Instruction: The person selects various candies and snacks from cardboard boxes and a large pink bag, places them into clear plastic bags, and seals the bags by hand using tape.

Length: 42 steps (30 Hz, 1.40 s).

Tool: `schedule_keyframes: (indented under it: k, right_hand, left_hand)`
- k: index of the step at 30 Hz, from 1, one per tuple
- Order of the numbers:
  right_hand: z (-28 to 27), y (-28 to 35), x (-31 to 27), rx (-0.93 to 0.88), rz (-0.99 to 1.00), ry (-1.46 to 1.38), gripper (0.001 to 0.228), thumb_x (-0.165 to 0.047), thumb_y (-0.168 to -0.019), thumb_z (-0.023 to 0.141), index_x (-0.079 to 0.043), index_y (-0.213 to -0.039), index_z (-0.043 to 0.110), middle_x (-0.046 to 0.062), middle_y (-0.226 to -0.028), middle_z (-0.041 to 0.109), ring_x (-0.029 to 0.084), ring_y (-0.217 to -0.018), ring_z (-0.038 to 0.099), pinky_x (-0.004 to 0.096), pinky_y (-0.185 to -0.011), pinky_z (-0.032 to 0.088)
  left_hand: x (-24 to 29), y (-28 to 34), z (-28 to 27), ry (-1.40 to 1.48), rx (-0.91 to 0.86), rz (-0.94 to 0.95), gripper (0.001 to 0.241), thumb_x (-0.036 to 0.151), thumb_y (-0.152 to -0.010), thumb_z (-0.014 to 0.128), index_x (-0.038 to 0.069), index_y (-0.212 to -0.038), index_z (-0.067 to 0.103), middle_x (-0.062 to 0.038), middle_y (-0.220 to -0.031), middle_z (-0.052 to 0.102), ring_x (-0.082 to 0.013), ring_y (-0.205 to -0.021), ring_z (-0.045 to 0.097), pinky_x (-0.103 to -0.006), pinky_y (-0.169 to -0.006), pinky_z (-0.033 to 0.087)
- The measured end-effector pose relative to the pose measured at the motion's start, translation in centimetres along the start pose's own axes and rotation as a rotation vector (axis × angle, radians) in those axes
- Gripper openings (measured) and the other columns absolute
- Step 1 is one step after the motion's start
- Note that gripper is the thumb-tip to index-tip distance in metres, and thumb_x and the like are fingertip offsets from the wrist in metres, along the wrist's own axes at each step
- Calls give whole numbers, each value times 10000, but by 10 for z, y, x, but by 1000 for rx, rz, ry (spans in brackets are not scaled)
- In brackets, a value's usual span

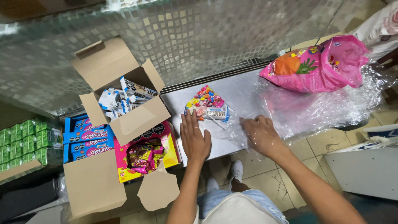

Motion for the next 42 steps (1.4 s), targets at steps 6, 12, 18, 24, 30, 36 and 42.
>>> schedule_keyframes:
  k: [6,12,18,24,30,36,42]
  right_hand:
    - [-10,-19,-67,121,-157,-170,416,-140,-1044,555,-189,-1452,625,32,-1637,547,453,-1425,513,605,-1046,507]
    - [-37,-45,-69,-43,37,-265,552,-276,-1138,435,-224,-1684,368,74,-1716,434,399,-1378,612,565,-1038,602]
    - [-21,-66,-62,13,116,-114,501,-478,-1006,689,-157,-1377,585,70,-1396,580,329,-1241,614,508,-819,670]
    - [-21,-48,-67,233,-69,-282,289,-267,-987,685,-123,-1218,586,120,-1391,620,387,-1256,642,525,-901,651]
    - [-14,-35,-52,397,3,-218,458,-537,-931,706,-234,-1257,598,35,-1220,659,301,-1131,638,431,-880,619]
    - [-7,-52,-42,215,57,-238,632,-346,-876,753,-297,-1476,558,54,-1254,639,342,-1190,605,481,-956,599]
    - [-24,-52,-31,43,144,-491,378,-331,-873,770,-233,-1218,651,57,-1274,661,421,-1147,727,559,-971,619]
  left_hand:
    - [0,2,-2,31,-12,-22,939,137,-880,547,129,-1761,221,-190,-1832,210,-419,-1695,150,-543,-1354,148]
    - [-1,2,-6,36,-8,-31,944,154,-866,542,147,-1761,241,-171,-1827,237,-420,-1695,153,-556,-1350,147]
    - [4,1,-1,-35,-53,24,771,394,-924,543,302,-1684,447,-95,-1816,295,-385,-1684,219,-583,-1322,176]
    - [7,4,-4,-85,-33,-28,736,605,-1010,526,311,-1681,452,-149,-1794,328,-405,-1657,283,-579,-1311,199]
    - [3,0,-4,-64,-11,-72,774,686,-1025,486,304,-1696,434,-156,-1781,340,-415,-1654,284,-585,-1306,234]
    - [28,-1,-13,68,10,10,755,679,-1050,473,291,-1696,423,-134,-1807,286,-444,-1669,211,-612,-1305,225]
    - [27,-2,8,8,-70,-1,656,571,-1108,433,335,-1716,364,-113,-1836,210,-421,-1673,214,-609,-1321,196]
Point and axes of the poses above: each hand's wrist, its own y-axis away from the middle knuckle, its own z-axis out of the palm, x = y × z, the point moved 10 cm from there along -y, towards the middle knuckle
